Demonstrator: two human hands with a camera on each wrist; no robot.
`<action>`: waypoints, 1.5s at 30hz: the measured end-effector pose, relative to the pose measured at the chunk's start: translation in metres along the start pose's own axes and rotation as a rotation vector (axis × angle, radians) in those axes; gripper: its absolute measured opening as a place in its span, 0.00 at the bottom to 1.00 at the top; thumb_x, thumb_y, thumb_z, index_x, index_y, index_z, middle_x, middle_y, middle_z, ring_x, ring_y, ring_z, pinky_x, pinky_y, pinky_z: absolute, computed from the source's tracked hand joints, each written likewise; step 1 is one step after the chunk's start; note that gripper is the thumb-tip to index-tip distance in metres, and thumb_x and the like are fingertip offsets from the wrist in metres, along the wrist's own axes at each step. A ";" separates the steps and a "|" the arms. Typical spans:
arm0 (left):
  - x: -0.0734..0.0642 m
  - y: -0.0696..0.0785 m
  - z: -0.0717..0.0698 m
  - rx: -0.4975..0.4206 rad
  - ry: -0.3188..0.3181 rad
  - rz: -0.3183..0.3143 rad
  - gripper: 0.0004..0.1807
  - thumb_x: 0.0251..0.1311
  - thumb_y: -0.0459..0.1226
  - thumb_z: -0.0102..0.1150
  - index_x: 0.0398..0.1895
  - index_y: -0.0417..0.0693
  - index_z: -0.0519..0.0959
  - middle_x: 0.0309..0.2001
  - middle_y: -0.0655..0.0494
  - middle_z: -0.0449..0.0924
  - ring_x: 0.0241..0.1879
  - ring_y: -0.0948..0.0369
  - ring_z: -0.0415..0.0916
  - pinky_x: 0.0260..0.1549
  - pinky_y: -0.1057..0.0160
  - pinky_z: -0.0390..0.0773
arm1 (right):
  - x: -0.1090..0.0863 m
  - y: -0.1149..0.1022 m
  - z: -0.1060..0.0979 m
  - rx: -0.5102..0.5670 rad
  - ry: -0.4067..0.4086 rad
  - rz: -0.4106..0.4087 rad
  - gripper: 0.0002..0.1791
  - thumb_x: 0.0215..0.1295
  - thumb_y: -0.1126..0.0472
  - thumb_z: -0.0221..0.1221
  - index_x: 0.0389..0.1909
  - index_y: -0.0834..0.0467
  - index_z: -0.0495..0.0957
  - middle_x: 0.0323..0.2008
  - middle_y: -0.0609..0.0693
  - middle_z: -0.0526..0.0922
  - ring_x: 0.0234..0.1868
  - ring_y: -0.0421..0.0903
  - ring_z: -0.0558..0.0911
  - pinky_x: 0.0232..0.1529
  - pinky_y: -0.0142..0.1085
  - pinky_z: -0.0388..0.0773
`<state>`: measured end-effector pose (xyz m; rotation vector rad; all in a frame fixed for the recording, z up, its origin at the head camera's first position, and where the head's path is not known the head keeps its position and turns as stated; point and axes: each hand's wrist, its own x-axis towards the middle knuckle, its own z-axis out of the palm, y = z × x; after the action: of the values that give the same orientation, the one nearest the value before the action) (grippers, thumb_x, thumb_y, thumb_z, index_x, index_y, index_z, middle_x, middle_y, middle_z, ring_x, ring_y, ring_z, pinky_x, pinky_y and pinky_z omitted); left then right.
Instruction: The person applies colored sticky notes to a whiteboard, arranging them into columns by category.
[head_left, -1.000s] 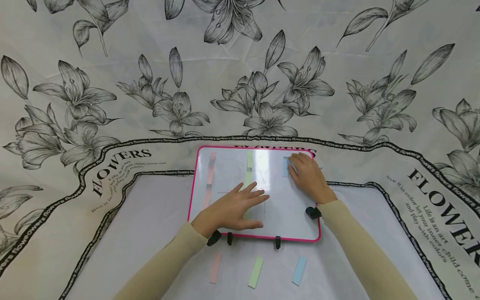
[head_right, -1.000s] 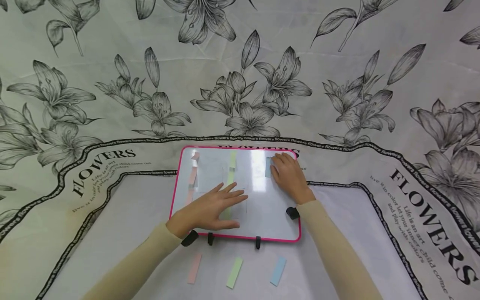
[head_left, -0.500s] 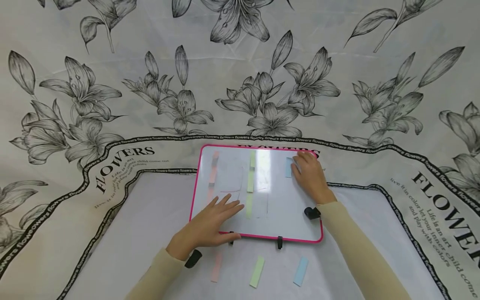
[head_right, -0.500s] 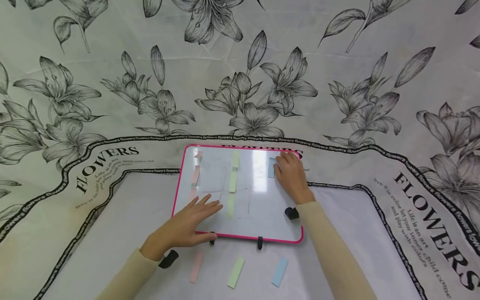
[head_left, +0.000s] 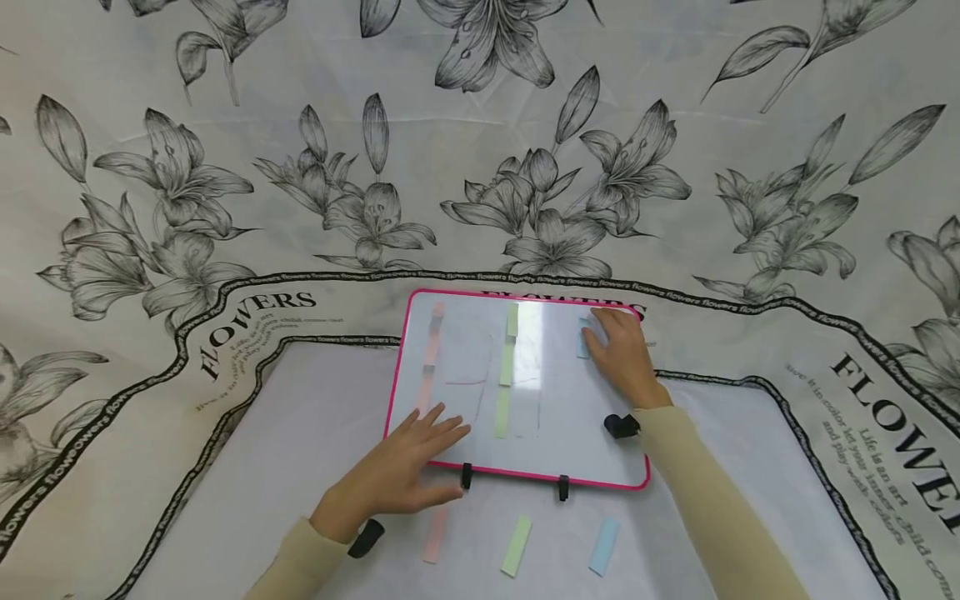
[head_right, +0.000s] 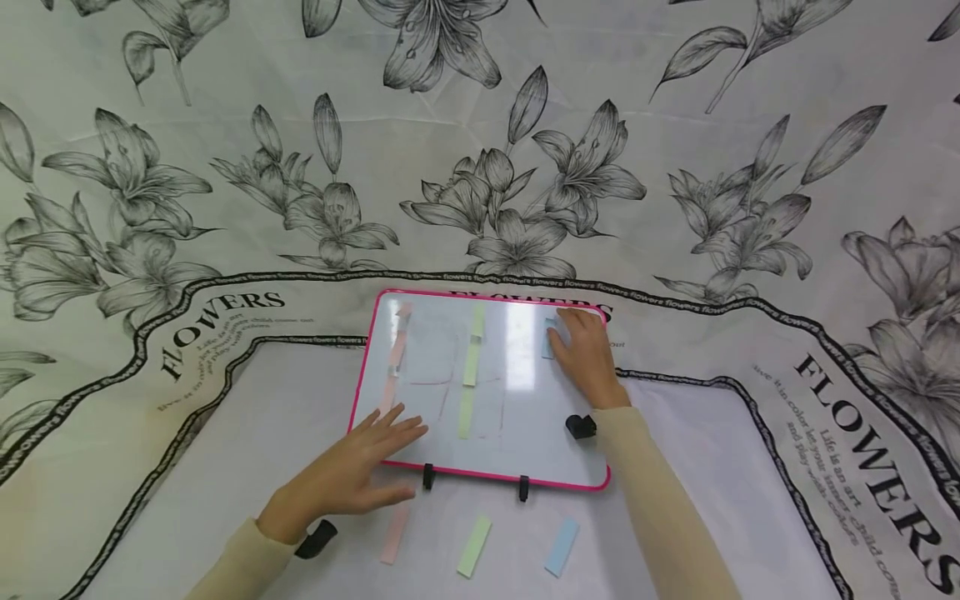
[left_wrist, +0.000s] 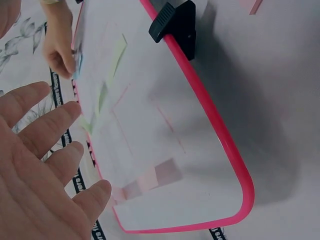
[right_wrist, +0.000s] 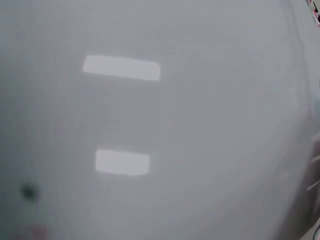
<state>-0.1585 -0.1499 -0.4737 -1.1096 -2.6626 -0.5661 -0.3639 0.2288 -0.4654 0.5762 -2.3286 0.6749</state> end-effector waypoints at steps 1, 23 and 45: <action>0.000 0.000 0.000 -0.002 0.002 0.002 0.42 0.66 0.62 0.60 0.78 0.53 0.66 0.72 0.47 0.72 0.76 0.40 0.61 0.71 0.33 0.62 | 0.000 -0.001 0.001 0.008 0.009 0.014 0.21 0.67 0.64 0.65 0.57 0.71 0.80 0.54 0.68 0.82 0.59 0.67 0.77 0.66 0.58 0.70; 0.000 0.002 0.005 0.006 -0.015 0.000 0.43 0.66 0.63 0.59 0.78 0.53 0.65 0.74 0.50 0.71 0.78 0.42 0.60 0.73 0.35 0.60 | 0.013 -0.006 0.004 -0.004 0.031 0.083 0.09 0.74 0.68 0.58 0.45 0.69 0.83 0.46 0.64 0.84 0.53 0.62 0.80 0.59 0.54 0.76; 0.005 0.004 0.003 0.014 -0.028 0.019 0.43 0.67 0.64 0.56 0.79 0.54 0.64 0.74 0.49 0.70 0.78 0.42 0.59 0.72 0.34 0.60 | 0.023 -0.003 0.005 -0.099 -0.010 0.011 0.11 0.69 0.69 0.64 0.49 0.68 0.85 0.51 0.64 0.83 0.56 0.63 0.79 0.61 0.57 0.76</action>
<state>-0.1588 -0.1429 -0.4742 -1.1458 -2.6725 -0.5313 -0.3808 0.2186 -0.4526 0.5234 -2.3609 0.5595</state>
